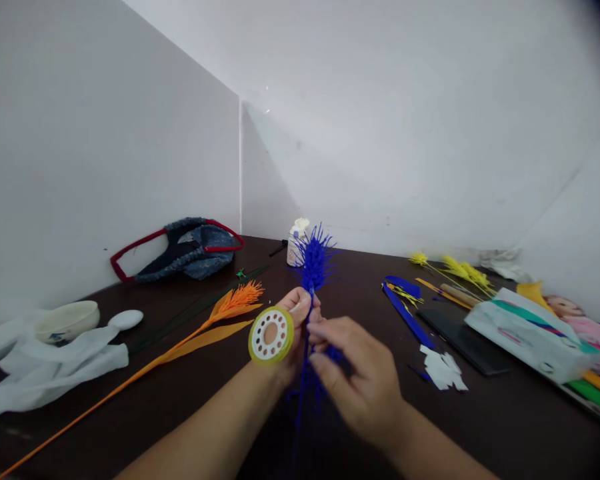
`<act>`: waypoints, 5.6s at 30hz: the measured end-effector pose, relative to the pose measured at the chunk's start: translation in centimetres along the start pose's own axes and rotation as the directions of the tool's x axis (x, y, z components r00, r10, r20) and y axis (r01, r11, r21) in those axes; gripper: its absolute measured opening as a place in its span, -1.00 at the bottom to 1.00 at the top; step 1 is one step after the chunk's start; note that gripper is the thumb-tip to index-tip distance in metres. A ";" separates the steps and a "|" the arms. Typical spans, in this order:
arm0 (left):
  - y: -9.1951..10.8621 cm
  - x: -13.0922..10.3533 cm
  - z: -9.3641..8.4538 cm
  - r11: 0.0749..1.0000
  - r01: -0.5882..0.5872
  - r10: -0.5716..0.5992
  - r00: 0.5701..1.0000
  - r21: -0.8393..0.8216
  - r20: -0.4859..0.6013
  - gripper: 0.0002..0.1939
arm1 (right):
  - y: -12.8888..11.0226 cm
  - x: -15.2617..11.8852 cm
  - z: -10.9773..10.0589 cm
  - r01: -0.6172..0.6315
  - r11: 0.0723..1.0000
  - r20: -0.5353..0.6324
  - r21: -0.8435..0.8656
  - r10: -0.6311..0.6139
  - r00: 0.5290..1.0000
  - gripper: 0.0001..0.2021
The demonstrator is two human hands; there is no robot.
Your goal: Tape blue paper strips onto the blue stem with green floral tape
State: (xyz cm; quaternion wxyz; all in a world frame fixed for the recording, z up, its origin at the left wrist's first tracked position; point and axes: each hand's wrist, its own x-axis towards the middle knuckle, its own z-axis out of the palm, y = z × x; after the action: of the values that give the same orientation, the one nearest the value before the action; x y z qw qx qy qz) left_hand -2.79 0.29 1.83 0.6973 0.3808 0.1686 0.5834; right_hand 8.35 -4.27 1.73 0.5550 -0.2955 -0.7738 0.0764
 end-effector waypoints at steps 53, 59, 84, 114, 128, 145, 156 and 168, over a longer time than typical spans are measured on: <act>-0.3 0.4 -0.3 0.994 -0.100 0.101 0.995 0.046 -0.021 -0.86 | 4.9 4.2 -2.1 -0.513 0.431 0.305 0.743 0.464 0.831 -0.93; -0.3 0.4 -0.3 0.996 -0.078 0.080 0.995 0.043 -0.053 -0.83 | 5.0 4.8 -1.4 -0.472 0.569 0.207 0.674 0.468 0.859 -0.92; -0.2 0.2 0.4 1.000 -0.007 0.007 0.999 0.004 -0.041 -0.73 | 4.1 4.5 0.1 -0.172 0.941 -0.169 0.290 0.228 0.959 -0.86; 1.0 0.5 -1.0 0.302 -0.282 0.220 0.950 0.911 0.221 -0.76 | 4.9 -0.8 0.5 -0.608 0.419 0.192 0.675 0.695 0.692 -0.90; -0.8 -0.3 0.2 0.619 -0.020 -0.086 0.992 0.785 0.093 -0.71 | 2.7 -0.1 -0.3 -0.519 0.137 0.193 0.844 0.825 0.532 -0.82; -0.4 -0.6 0.5 0.817 0.058 -0.228 0.946 0.573 0.229 -0.68 | 0.5 0.3 -0.5 -0.535 0.333 0.062 0.776 0.805 0.590 -0.85; -0.6 -0.8 0.5 0.794 0.006 -0.187 0.954 0.608 0.236 -0.70 | 0.7 0.4 -0.4 -0.583 0.389 -0.011 0.713 0.838 0.546 -0.86; 0.5 0.1 -0.5 0.815 -0.012 -0.086 0.986 0.579 0.141 -0.72 | 0.4 0.5 -2.1 -0.633 0.287 0.235 0.719 0.757 0.610 -0.86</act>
State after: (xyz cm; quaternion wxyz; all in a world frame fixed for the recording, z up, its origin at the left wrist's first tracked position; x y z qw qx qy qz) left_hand -3.42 0.51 1.90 0.5712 0.6166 0.2885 0.4585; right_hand 10.29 -4.09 2.77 0.5895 -0.3513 -0.4161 0.5966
